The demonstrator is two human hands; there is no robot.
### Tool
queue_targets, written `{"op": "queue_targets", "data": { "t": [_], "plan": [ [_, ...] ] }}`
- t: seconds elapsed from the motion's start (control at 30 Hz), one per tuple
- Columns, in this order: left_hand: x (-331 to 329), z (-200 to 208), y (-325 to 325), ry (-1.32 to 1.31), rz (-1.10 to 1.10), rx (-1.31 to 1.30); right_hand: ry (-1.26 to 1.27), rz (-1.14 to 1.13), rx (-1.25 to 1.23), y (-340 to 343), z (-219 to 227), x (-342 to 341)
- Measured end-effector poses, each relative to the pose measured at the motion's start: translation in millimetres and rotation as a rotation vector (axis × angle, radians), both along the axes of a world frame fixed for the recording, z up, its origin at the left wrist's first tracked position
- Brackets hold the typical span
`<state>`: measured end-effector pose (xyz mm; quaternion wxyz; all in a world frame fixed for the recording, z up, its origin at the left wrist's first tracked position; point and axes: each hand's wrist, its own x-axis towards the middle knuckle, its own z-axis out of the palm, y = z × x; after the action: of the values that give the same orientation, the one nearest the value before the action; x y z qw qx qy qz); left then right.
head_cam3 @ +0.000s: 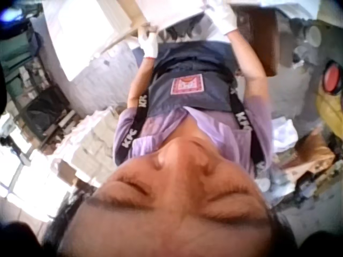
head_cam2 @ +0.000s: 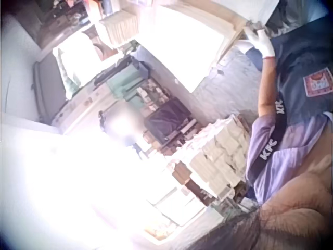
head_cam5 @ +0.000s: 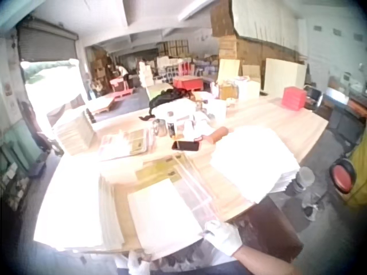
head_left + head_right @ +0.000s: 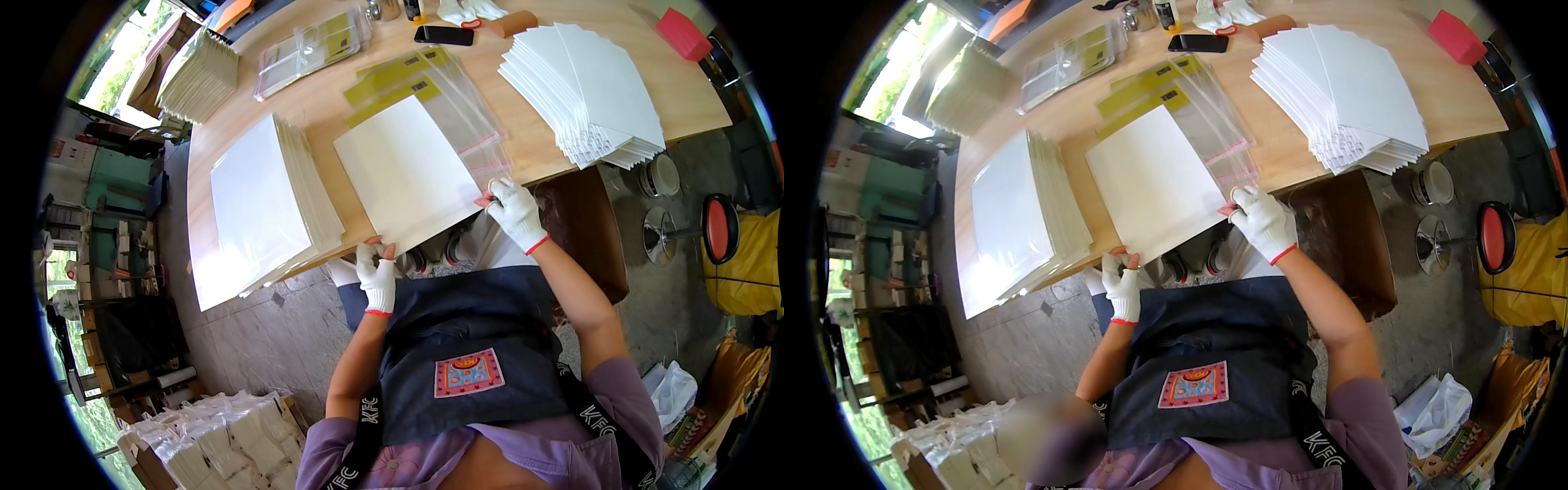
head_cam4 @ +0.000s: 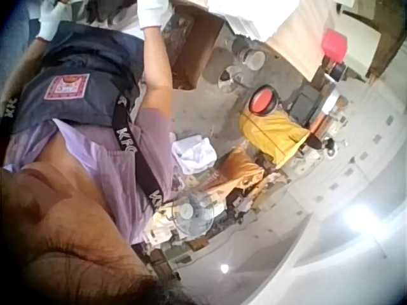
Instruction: The person repeatedly picks up white rectangular sheets and inserts them into clear plastic sleeves on a wooden table. The person stacks the completed packages to the left while continuing to process sheets from a pile on the right.
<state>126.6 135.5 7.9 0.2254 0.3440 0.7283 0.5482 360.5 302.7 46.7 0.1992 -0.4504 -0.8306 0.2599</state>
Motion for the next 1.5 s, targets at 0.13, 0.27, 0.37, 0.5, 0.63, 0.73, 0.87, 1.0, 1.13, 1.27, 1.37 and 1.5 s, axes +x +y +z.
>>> {"op": "queue_targets", "data": {
  "t": [0.13,0.27,0.37,0.5,0.63,0.73,0.87,1.0,1.13,1.27,1.37,1.5],
  "plan": [
    [0.5,-2.8,3.5,-0.846,0.065,0.350,-0.087,-0.272,0.017,-3.6,4.8,-5.2],
    [-3.0,35.4,5.2,-0.863,0.014,0.233,-0.193,-0.141,-0.132,-0.5,-2.2,6.0],
    [-11.0,71.5,3.2,-0.431,-0.041,0.146,0.197,-0.082,-0.775,-14.2,18.1,-4.5],
    [-32.9,144.3,-37.5,-0.116,-0.041,0.159,0.385,0.025,-1.030,-25.9,26.9,-34.3],
    [-98.3,170.2,-71.1,0.195,0.279,0.309,0.591,0.309,-1.029,-49.6,72.8,-126.4],
    [-168.0,154.6,-95.4,0.379,0.343,0.245,0.585,0.380,-1.002,-62.7,82.4,-197.2],
    [-180.7,137.0,-91.1,0.397,0.378,-0.325,0.472,0.435,-0.843,-67.9,83.4,-215.0],
    [-175.8,73.2,-105.6,0.175,0.565,0.348,0.586,0.444,-0.968,-48.6,87.8,-169.2],
    [-142.9,9.0,-137.4,0.232,0.630,0.287,0.390,0.200,0.058,7.1,93.8,-48.2],
    [-78.2,-34.3,-133.7,0.229,0.228,0.131,-0.393,-0.454,0.514,74.8,116.6,72.0],
    [-36.0,9.3,-79.4,0.722,-0.191,0.186,-0.554,-0.451,0.487,96.0,115.6,110.0],
    [2.1,46.8,-1.4,0.860,-0.508,0.143,-0.640,-0.386,0.427,110.3,110.1,122.9]
  ]
}}
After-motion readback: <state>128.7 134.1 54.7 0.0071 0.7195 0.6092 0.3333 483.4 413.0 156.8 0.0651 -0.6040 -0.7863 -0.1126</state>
